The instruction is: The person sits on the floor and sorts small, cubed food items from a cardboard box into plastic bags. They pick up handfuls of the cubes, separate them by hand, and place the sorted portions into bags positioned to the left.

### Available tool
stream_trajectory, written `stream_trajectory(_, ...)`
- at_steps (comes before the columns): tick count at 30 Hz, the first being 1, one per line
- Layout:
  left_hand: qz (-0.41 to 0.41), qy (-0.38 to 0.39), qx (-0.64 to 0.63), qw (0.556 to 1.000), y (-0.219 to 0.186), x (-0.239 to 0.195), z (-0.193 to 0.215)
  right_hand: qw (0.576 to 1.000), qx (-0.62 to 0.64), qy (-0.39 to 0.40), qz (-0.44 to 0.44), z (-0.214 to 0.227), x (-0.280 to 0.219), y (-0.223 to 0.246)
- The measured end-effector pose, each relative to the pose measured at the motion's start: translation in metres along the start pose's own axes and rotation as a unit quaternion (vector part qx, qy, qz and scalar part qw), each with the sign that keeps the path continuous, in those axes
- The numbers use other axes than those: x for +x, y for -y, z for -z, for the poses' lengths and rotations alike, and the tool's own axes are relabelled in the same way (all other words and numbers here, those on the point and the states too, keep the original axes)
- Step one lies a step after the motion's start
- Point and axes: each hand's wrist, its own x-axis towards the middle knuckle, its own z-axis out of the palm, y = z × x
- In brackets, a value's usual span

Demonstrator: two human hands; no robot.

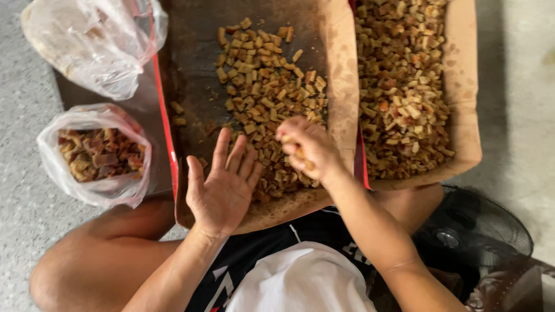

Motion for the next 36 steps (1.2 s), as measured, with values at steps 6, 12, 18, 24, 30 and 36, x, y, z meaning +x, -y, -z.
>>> stream_trajectory(6, -0.002, -0.089, 0.053, 0.995, -0.009, 0.009, 0.022, 0.735, -0.521, -0.307, 0.308, 0.07, -0.033, 0.107)
stream_trajectory(12, 0.0, -0.131, 0.071, 0.989, -0.009, 0.013, 0.027, 0.639, -0.639, -0.406, 0.138, 0.1, -0.058, 0.145)
stream_trajectory(18, 0.018, -0.184, 0.14, 0.973, -0.006, 0.014, 0.03, 0.656, -0.619, -0.431, 0.0, 0.161, -0.094, 0.09)
stream_trajectory(24, -0.055, -0.079, 0.455, 0.885, 0.012, 0.025, -0.018, 0.637, -0.636, -0.429, 0.075, 0.226, -0.08, 0.076)
stream_trajectory(30, -0.211, 0.19, 0.788, 0.546, 0.105, 0.079, -0.119, 0.656, -0.666, -0.321, 0.151, 0.234, -0.089, 0.103)
stream_trajectory(36, -0.048, 0.242, 0.945, 0.213, 0.208, 0.195, -0.149, 0.622, -0.744, -0.242, 0.04, 0.227, -0.133, 0.084)
